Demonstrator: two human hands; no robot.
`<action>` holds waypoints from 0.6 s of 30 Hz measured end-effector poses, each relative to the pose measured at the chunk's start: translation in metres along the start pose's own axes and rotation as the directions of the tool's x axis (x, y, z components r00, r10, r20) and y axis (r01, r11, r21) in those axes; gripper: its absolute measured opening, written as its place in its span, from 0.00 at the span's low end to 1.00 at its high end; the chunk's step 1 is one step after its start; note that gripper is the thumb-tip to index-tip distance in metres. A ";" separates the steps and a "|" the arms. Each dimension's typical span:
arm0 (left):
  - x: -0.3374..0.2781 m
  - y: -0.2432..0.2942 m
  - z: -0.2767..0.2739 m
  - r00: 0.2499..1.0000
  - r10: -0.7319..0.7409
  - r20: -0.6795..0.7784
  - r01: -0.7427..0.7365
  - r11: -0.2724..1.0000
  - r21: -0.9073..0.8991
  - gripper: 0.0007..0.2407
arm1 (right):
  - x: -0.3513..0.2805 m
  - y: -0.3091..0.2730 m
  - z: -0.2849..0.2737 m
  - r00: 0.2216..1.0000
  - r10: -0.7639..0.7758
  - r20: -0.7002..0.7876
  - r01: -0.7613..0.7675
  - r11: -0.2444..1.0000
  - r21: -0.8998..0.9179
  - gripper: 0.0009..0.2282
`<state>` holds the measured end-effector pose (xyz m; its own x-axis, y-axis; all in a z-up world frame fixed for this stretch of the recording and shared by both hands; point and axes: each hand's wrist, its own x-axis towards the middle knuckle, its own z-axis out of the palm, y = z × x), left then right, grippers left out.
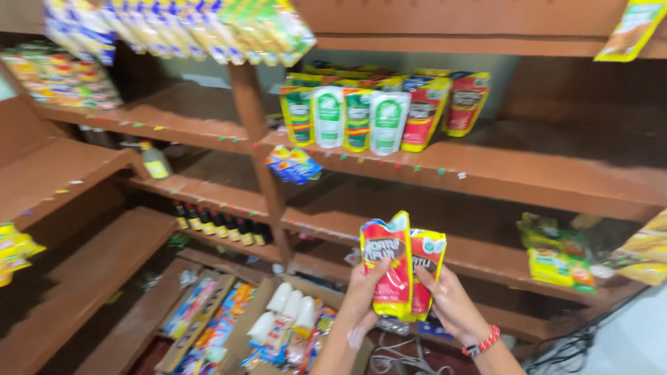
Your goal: Stock and organize sauce pouches and small snack bags on shelves in a grocery store.
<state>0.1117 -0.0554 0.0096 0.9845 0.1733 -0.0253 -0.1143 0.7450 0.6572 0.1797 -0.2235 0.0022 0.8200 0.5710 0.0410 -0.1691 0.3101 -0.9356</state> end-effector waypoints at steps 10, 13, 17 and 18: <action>0.119 -0.010 0.063 0.999 0.006 0.046 -0.002 0.996 -0.091 0.17 | 0.131 -0.157 -0.123 0.969 -0.235 -0.073 0.232 0.971 -0.053 0.18; 0.145 -0.003 0.075 0.994 0.065 0.091 -0.061 0.997 -0.050 0.18 | 0.208 -0.179 -0.154 0.941 -0.334 -0.045 0.332 0.942 -0.051 0.16; 0.161 0.000 0.084 0.992 0.107 0.066 -0.110 0.993 0.047 0.18 | 0.298 -0.166 -0.197 0.942 -0.324 -0.091 0.320 0.946 -0.058 0.14; 0.163 0.002 0.086 0.991 0.121 0.050 -0.125 0.989 0.081 0.18 | 0.320 -0.162 -0.205 0.940 -0.327 -0.097 0.329 0.944 0.002 0.13</action>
<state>0.2834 -0.0809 0.0716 0.9690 0.2294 0.0923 -0.2249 0.6629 0.7141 0.5812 -0.2468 0.0953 0.8791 0.3614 0.3107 0.1089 0.4823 -0.8692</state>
